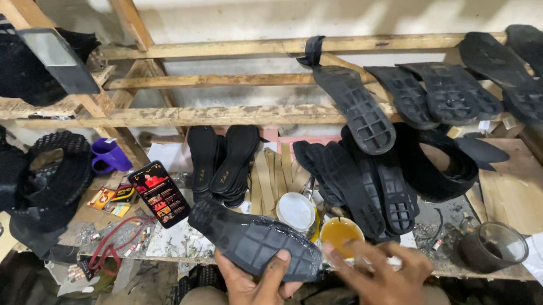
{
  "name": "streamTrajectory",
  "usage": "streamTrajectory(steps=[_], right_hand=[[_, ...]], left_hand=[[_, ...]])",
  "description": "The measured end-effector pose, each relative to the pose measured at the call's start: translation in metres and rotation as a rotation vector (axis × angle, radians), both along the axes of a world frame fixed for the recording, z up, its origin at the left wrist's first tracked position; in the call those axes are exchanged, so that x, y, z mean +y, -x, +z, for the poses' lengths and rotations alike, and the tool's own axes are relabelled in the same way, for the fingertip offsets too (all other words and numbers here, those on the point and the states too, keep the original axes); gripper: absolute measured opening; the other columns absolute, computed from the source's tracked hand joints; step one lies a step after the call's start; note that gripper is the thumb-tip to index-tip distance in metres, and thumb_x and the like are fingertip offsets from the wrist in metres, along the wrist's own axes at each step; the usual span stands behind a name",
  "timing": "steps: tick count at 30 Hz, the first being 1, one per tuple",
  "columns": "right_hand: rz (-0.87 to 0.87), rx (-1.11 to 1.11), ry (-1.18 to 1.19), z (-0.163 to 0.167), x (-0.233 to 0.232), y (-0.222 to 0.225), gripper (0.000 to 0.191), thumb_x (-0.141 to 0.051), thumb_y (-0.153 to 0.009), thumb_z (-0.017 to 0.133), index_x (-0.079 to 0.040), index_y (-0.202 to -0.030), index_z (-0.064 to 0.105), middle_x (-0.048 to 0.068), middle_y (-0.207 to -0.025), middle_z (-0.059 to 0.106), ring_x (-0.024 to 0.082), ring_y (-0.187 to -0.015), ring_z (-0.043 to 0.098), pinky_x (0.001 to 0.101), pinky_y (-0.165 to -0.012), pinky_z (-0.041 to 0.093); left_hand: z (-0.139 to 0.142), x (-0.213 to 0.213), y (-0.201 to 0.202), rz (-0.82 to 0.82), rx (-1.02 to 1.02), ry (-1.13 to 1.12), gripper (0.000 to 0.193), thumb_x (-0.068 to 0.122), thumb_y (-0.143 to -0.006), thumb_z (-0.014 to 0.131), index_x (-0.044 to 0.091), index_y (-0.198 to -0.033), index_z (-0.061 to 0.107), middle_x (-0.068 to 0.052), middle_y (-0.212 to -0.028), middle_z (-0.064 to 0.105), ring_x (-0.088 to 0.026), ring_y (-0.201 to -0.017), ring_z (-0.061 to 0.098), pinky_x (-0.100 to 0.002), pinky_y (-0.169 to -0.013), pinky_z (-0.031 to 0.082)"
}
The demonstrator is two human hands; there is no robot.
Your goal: The person holds a rubber shoe sole in one hand and spreads adhesive over its bottom surface using their fingers, dipping into a cup of glue. They coat the sole, set it on the workbench with other finished soles, and pick up the next sole to repeat the gluing.
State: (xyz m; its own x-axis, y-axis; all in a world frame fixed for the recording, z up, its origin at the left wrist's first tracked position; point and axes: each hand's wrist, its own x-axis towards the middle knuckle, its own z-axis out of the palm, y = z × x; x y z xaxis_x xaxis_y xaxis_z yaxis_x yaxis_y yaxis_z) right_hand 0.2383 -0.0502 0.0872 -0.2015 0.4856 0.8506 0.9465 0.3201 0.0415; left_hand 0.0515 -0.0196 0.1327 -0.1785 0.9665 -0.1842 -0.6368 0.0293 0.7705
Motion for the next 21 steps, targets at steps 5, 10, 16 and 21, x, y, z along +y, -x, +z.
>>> streamTrajectory(steps=[5, 10, 16, 21], right_hand=[[0.002, -0.068, 0.310, -0.004, 0.000, -0.010, 0.059, -0.007, -0.078, 0.065, -0.039, -0.126, 0.074, -0.007, -0.125, 0.060, 0.024, -0.103, 0.047, 0.0502, -0.089, 0.028], [-0.086, 0.016, 0.636, -0.017, 0.025, -0.027, 0.064, -0.046, -0.077, 0.069, -0.020, -0.135, 0.066, 0.008, -0.149, 0.044, 0.037, -0.135, 0.034, 0.0633, -0.097, 0.025], [-0.097, -0.043, 0.567, -0.042, 0.034, -0.038, 0.037, -0.047, -0.081, 0.061, -0.022, -0.101, 0.080, -0.011, -0.152, 0.044, 0.036, -0.144, 0.028, 0.0692, -0.103, 0.021], [0.006, -0.038, 0.611, -0.046, 0.024, -0.052, 0.032, -0.051, -0.094, 0.059, -0.027, -0.093, 0.080, -0.020, -0.146, 0.054, 0.030, -0.147, 0.033, 0.0657, -0.107, 0.018]], left_hand=[[-0.021, -0.001, 0.000, -0.018, 0.178, 0.058, 0.084, -0.009, -0.079, 0.068, 0.023, -0.145, 0.028, -0.013, -0.111, 0.068, -0.025, -0.089, 0.075, -0.045, -0.062, 0.066], [-0.032, 0.000, 0.022, -0.246, 0.407, -0.324, 0.062, -0.007, -0.087, 0.073, 0.001, -0.146, 0.056, -0.020, -0.121, 0.075, -0.018, -0.106, 0.074, -0.031, -0.090, 0.062], [0.008, -0.007, 0.046, 0.111, 0.760, -0.090, 0.073, -0.001, -0.084, 0.078, 0.004, -0.151, 0.051, -0.016, -0.096, 0.082, -0.015, -0.082, 0.074, -0.026, -0.074, 0.056], [0.000, -0.005, 0.021, 0.003, 0.493, -0.037, 0.059, 0.003, -0.083, 0.074, 0.003, -0.140, 0.057, -0.012, -0.101, 0.079, -0.011, -0.089, 0.072, -0.026, -0.080, 0.056]])
